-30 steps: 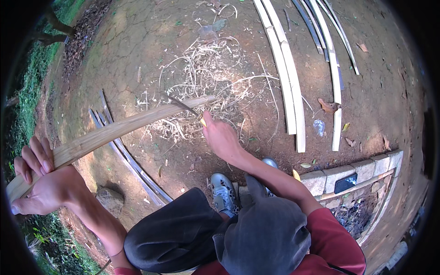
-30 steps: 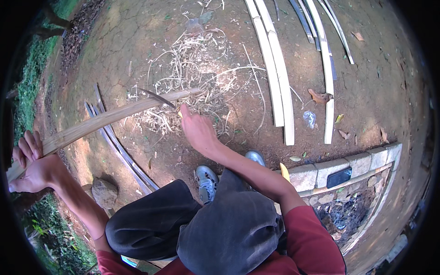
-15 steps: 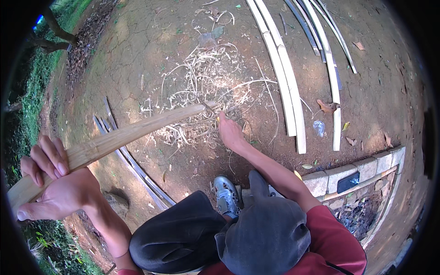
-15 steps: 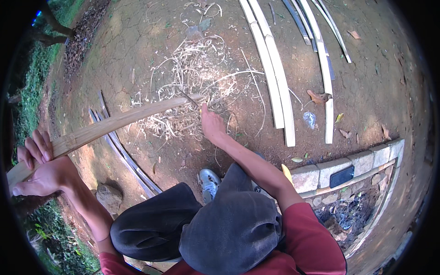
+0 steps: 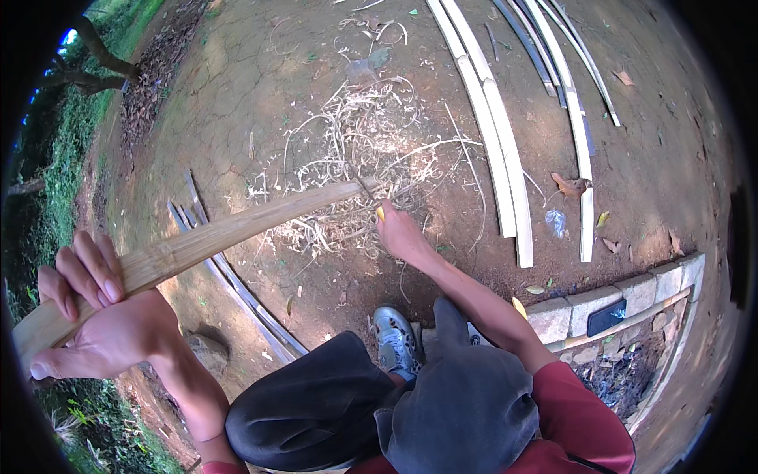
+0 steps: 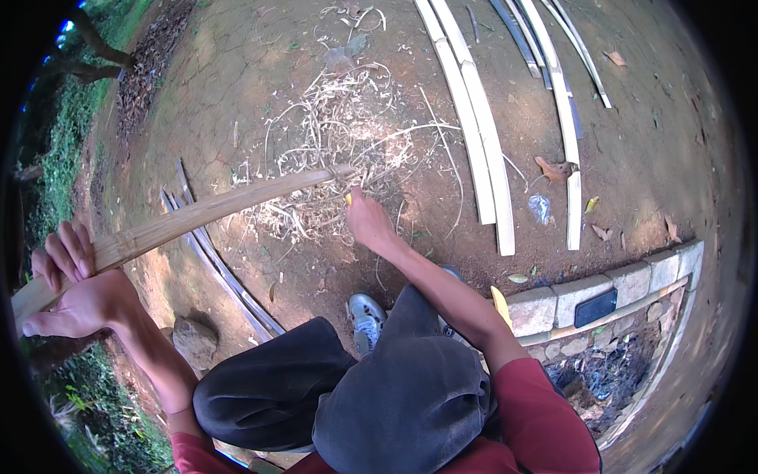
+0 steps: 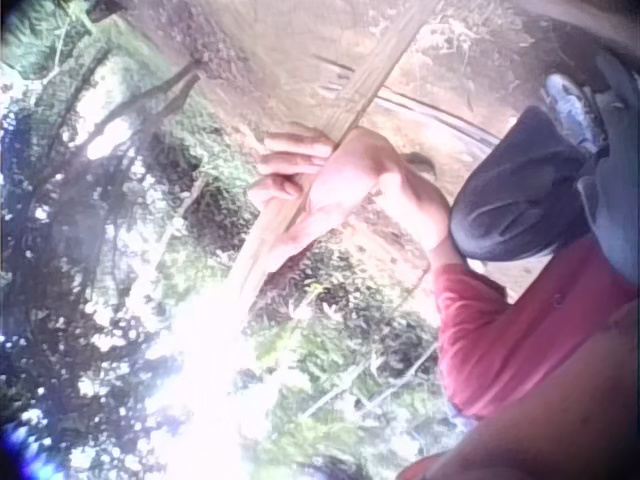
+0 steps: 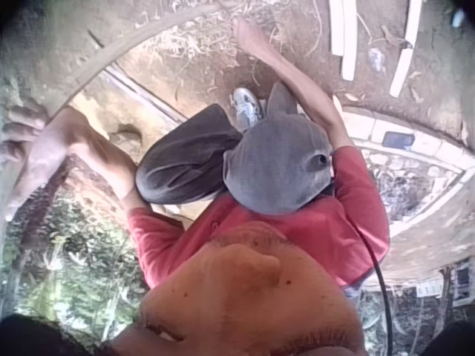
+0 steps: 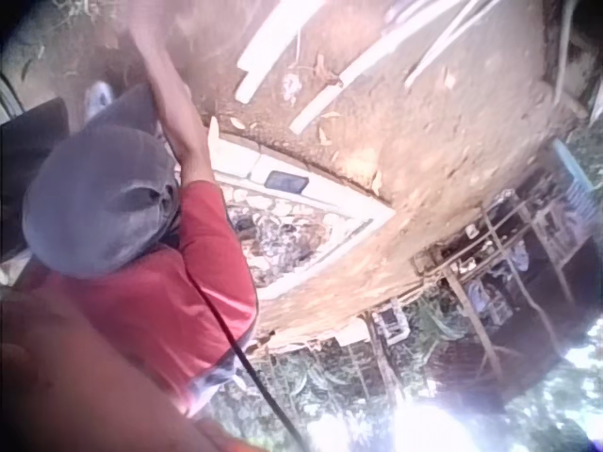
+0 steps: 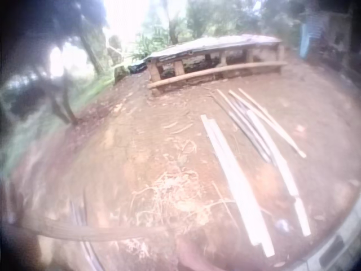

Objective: The person uses a knife to shave down the surface of a bamboo strip, removing thin wood shavings to smooth the material.

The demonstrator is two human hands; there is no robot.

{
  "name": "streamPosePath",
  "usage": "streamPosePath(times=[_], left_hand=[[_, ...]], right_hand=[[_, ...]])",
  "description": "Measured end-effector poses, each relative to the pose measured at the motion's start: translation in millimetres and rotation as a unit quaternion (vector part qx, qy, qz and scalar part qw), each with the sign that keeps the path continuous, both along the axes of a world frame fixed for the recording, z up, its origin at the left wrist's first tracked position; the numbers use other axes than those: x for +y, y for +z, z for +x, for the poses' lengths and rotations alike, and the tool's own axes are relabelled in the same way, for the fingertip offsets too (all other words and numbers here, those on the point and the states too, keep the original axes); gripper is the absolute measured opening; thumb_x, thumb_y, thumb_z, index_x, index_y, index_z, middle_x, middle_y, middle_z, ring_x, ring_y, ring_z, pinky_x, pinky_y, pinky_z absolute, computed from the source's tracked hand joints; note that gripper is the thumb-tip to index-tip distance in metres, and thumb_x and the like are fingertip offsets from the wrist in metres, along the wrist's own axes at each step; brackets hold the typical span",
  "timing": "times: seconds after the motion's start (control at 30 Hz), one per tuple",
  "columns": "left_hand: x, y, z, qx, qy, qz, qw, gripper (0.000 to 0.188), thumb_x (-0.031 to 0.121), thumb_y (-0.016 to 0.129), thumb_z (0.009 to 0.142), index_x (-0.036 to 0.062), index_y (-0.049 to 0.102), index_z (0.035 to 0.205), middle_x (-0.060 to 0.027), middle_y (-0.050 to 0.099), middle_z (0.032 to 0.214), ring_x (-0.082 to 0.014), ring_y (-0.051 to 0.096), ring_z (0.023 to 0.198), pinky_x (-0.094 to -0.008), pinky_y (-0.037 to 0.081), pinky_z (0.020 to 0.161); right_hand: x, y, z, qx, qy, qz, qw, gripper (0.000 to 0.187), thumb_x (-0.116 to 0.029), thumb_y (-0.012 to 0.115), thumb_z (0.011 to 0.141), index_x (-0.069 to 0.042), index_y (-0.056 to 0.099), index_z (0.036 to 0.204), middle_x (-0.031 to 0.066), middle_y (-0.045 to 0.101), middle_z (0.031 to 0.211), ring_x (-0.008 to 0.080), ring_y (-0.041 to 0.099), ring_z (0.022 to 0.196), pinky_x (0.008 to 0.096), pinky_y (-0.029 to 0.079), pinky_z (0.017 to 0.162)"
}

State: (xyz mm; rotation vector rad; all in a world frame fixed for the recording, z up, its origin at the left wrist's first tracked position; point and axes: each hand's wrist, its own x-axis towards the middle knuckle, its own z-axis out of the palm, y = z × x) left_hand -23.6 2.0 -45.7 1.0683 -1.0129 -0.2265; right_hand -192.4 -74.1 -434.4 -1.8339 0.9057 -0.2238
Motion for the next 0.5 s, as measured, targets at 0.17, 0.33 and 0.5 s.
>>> streamPosePath(times=[0.17,0.33,0.5], left_hand=[[-1.0,1.2,3.2,0.014,-0.010,0.011,1.000,0.072,0.085,0.041,0.074,0.0139,0.034,0.067,-0.0016,0.031,0.056,-0.0120,0.031,0.050,-0.0213,0.026,0.045],[-2.3,2.2,13.6,-0.001,0.036,0.024,0.999,0.072,0.085,0.039,0.074,0.0138,0.034,0.066,-0.0020,0.030,0.056,-0.0119,0.030,0.050,-0.0219,0.024,0.045],[8.5,-0.5,22.1,0.006,0.006,0.020,1.000,0.071,0.084,0.041,0.073,0.0138,0.035,0.067,-0.0022,0.029,0.055,-0.0130,0.030,0.050,-0.0231,0.026,0.046]], right_hand=[[13.3,57.4,-11.0,-0.015,-0.007,0.053,0.998,0.023,-0.005,0.050,0.091,0.008,0.043,0.108,0.0256,0.062,0.067,0.0425,0.065,0.065,0.0522,0.051,0.061],[14.3,32.6,-8.8,0.015,-0.009,0.007,1.000,0.021,-0.004,0.051,0.091,0.007,0.043,0.107,0.0211,0.061,0.063,0.0388,0.065,0.061,0.0494,0.051,0.056],[0.3,66.1,-11.3,-0.015,0.020,0.009,1.000,0.022,-0.004,0.048,0.092,0.009,0.043,0.109,0.0202,0.061,0.063,0.0371,0.065,0.061,0.0496,0.051,0.058]])
